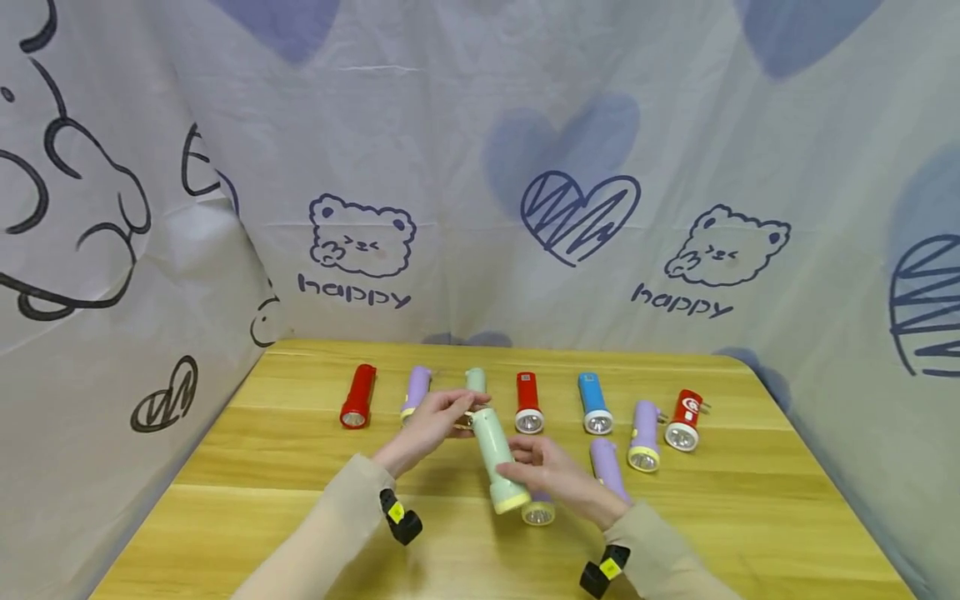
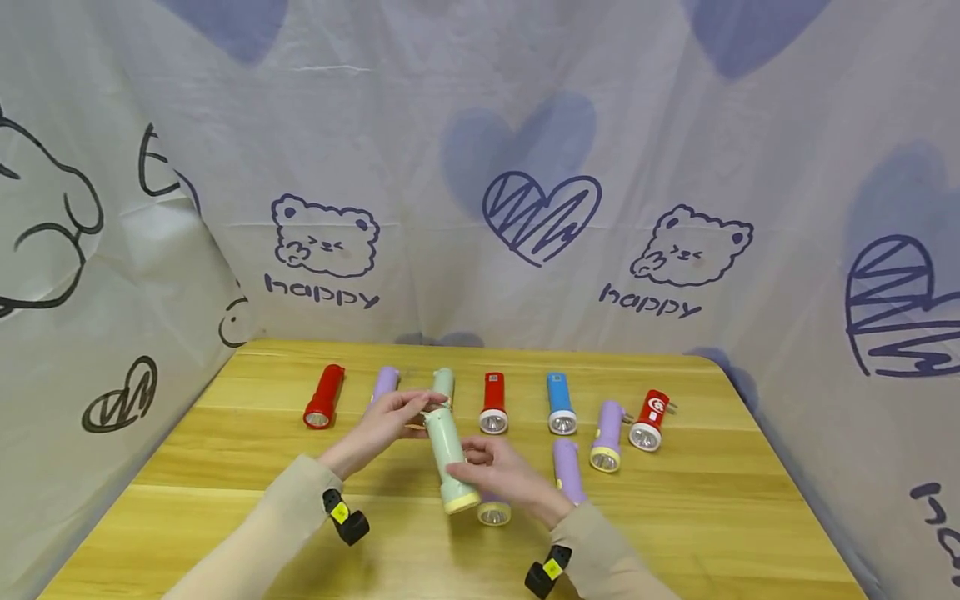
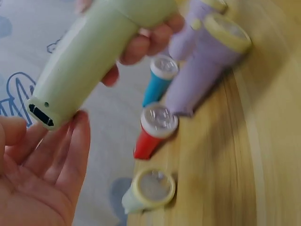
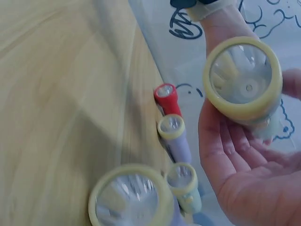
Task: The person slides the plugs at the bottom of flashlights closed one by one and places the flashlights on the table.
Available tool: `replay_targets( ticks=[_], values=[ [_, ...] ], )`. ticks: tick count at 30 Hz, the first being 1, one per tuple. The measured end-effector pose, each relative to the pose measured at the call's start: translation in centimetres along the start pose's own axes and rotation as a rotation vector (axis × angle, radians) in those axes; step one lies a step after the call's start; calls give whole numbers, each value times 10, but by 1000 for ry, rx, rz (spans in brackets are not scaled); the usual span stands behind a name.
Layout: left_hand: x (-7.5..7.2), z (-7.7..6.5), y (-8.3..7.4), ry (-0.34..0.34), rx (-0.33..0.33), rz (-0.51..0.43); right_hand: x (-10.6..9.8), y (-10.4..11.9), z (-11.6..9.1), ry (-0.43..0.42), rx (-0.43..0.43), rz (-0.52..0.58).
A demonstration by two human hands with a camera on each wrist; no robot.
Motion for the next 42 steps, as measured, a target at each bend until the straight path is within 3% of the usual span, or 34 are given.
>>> replay_targets(
  ticks=[6, 9, 20, 31, 36, 42],
  values=[
    [-8, -8, 4, -198, 84, 252, 13, 2, 4, -60, 63, 54],
    [-14, -12, 6, -264, 108, 380, 18, 5, 7, -94, 76, 74],
    [-24, -22, 15, -326, 173, 704, 37, 4, 21, -190, 108, 170],
    [-27, -29, 31, -260, 168, 894, 44, -7, 37, -270, 194, 135],
    [-25, -29, 37, -207, 141, 924, 43, -15, 42, -299, 236, 103],
    [-23, -29, 42, -182, 105, 923, 41, -16, 49, -330, 254, -26]
  ],
)
Point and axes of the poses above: each hand's wrist, its own z-axis towards the middle knuckle, its own x-axis out of the palm, y = z × x, the point moved 2 cm from there along z, towards the middle knuckle, and after that the axes turned 4 degrees about -y, right-handed, at the moved point
